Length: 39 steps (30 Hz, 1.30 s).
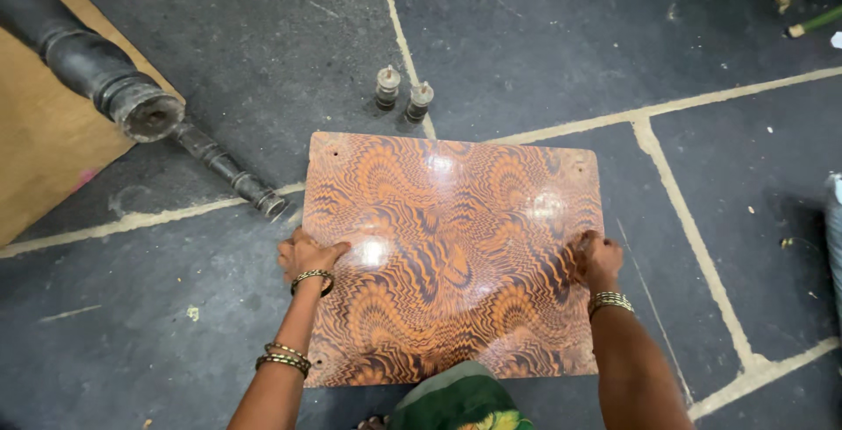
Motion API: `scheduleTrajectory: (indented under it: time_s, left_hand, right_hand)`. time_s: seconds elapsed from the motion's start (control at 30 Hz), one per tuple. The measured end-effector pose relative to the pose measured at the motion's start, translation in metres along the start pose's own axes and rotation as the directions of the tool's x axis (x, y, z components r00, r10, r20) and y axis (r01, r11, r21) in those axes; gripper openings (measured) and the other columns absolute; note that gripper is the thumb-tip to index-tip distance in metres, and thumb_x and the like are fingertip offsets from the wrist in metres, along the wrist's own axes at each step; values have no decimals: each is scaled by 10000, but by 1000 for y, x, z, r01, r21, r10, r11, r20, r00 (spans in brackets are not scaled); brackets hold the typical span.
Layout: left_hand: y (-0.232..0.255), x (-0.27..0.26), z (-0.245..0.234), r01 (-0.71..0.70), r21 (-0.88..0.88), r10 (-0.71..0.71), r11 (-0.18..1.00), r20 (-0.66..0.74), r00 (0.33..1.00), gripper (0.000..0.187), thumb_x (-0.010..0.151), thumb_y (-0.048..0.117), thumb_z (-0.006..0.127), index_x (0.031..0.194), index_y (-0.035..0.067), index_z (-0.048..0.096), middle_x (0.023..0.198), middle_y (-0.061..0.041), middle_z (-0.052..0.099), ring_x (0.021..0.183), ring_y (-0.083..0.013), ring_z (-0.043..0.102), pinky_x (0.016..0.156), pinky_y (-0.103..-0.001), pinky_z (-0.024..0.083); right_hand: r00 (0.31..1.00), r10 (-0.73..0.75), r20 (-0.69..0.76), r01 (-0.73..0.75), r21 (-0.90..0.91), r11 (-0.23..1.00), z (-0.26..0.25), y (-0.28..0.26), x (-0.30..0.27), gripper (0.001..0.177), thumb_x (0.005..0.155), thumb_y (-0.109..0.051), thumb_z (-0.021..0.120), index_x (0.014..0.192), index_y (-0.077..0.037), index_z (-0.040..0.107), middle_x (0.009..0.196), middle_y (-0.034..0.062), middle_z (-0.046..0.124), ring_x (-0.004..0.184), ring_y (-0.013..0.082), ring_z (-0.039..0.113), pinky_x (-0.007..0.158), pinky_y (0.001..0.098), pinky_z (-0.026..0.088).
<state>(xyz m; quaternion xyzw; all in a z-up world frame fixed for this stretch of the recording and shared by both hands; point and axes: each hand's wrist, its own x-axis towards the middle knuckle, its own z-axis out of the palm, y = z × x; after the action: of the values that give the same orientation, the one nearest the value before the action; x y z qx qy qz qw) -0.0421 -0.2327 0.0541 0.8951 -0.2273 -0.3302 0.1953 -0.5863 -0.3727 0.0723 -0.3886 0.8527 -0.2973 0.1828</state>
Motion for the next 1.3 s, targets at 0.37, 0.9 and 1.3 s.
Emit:
scheduleTrajectory:
  time_s: [0.37,0.9,1.3]
  left_hand:
    - [17,6,4,55,75,-53,996,-22,998,1181,519,459,998,1468,185,350,1422,-142,380,1347,-354,363,1022,-594,399]
    - [33,2,4,97,185,-107,978,43,993,1284,546,473,1000,1536,132,256,1408,-123,374,1352,-328,352,1009,-562,431]
    - [34,5,5,114,214,-127,970,47,991,1317,557,501,994,1557,136,220,1418,-120,352,1343,-314,350,989,-562,442]
  right_hand:
    - [985,-35,-166,13,-132,991,13,-2,-14,498,803,-463,785,1046,-29,773,1028,254,724,959,464,667,912,560,500]
    - [972,-51,-228,19,-142,990,25,12,3,452,819,-440,736,1013,-35,790,942,269,731,881,456,694,844,537,529]
    - [991,87,-97,-75,122,990,14,-9,-10,371,809,-358,760,1029,-60,780,840,153,735,724,298,723,680,436,585]
